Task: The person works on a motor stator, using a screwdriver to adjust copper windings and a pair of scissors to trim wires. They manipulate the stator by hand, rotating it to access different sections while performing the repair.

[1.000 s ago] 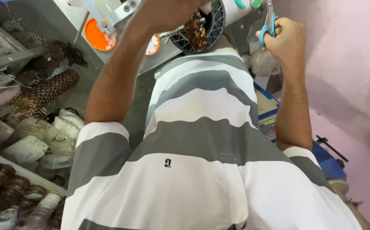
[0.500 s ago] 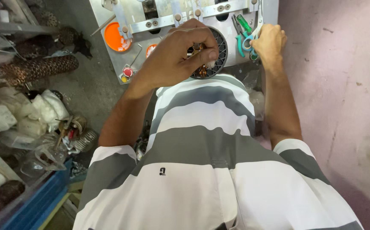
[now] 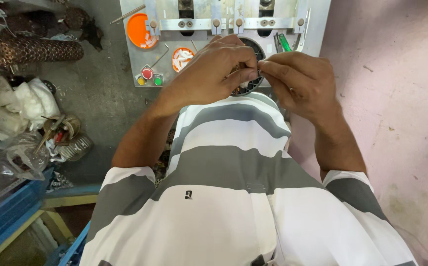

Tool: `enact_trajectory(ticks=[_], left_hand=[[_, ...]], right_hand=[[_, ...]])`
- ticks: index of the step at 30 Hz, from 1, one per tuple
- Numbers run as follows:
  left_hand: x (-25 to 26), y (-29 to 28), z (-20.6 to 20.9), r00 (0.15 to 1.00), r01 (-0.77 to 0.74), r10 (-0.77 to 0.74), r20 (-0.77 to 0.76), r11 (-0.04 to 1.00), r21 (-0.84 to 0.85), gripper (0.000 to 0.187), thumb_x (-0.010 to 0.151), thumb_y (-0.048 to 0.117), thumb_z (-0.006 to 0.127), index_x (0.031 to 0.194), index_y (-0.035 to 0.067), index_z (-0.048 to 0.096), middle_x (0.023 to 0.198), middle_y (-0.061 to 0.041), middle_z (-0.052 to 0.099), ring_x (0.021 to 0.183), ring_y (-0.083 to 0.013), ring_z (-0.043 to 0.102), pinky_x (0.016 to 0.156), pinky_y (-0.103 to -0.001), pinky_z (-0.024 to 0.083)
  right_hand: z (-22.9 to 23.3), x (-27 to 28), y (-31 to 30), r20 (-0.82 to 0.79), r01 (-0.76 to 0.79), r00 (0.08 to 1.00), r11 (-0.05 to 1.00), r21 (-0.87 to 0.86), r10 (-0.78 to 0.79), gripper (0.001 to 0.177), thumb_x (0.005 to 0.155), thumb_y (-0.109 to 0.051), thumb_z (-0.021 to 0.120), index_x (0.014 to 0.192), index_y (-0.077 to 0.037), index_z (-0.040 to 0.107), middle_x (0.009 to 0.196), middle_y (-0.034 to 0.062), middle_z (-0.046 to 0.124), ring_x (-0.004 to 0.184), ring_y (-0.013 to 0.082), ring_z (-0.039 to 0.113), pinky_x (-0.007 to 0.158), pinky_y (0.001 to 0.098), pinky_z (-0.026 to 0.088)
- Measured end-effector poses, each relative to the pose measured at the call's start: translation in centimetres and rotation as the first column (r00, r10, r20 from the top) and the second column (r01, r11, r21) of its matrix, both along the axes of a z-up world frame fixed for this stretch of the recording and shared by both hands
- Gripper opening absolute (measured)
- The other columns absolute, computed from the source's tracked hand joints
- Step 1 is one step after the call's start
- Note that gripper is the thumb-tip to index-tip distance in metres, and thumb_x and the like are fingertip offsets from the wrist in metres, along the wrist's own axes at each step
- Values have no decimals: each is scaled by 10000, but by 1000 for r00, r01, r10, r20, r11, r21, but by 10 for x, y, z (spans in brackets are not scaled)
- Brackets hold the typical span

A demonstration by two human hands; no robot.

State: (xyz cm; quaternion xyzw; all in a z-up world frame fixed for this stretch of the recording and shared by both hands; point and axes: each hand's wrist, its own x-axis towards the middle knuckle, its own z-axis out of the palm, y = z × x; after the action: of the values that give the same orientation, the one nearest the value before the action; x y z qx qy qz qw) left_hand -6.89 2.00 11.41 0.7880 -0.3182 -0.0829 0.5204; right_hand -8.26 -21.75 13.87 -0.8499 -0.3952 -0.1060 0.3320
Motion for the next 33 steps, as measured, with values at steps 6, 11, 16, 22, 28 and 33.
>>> enact_trajectory(ticks=[6,11,16,22,28,33], left_hand=[[-3,7,-7,1000,2,-2,-8,1000,9,161,991,200,738,941,59,677,796,-82,638,943,-313,627,909,-470,457],[-6,7,1,998,-51,49,-25,997,-60,165,978,208,760,959,63,683,829,-60,656,920,-280,635,864,-436,490],[-12,7,27,949,-166,136,-286,983,-83,417,869,235,801,1163,28,590,865,-61,570,721,-189,592,650,-338,491],[-15,2,6,975,-174,146,-170,970,-170,133,939,149,825,994,74,731,891,-22,596,698,-113,582,632,-293,475],[-17,-3,-10,968,-191,143,-205,952,-241,85,932,122,832,960,71,770,826,-19,613,684,-121,559,609,-286,457],[-13,-3,-16,965,-212,163,-205,945,-249,99,867,91,848,903,61,761,802,-12,652,653,-100,581,585,-278,451]], right_hand=[[-1,-2,5,-62,-8,998,998,-55,4,198,935,42,829,1087,-28,723,1008,88,733,811,209,715,624,294,551],[-10,-4,9,-200,37,980,997,66,-23,139,899,57,766,1006,-2,701,908,102,712,729,165,688,631,288,531],[-25,-6,5,-355,115,934,968,224,-29,77,923,43,728,980,14,685,931,113,702,725,136,672,624,238,533],[-29,-12,3,-398,146,917,957,249,-37,50,968,28,724,994,29,681,969,114,703,764,133,683,656,232,557],[-28,-15,7,-284,176,953,960,217,-110,83,974,38,747,1010,12,676,957,100,713,757,145,691,645,239,547],[-11,-12,17,22,33,999,993,110,-35,174,918,54,744,1065,58,652,980,126,713,822,232,718,675,314,564]])
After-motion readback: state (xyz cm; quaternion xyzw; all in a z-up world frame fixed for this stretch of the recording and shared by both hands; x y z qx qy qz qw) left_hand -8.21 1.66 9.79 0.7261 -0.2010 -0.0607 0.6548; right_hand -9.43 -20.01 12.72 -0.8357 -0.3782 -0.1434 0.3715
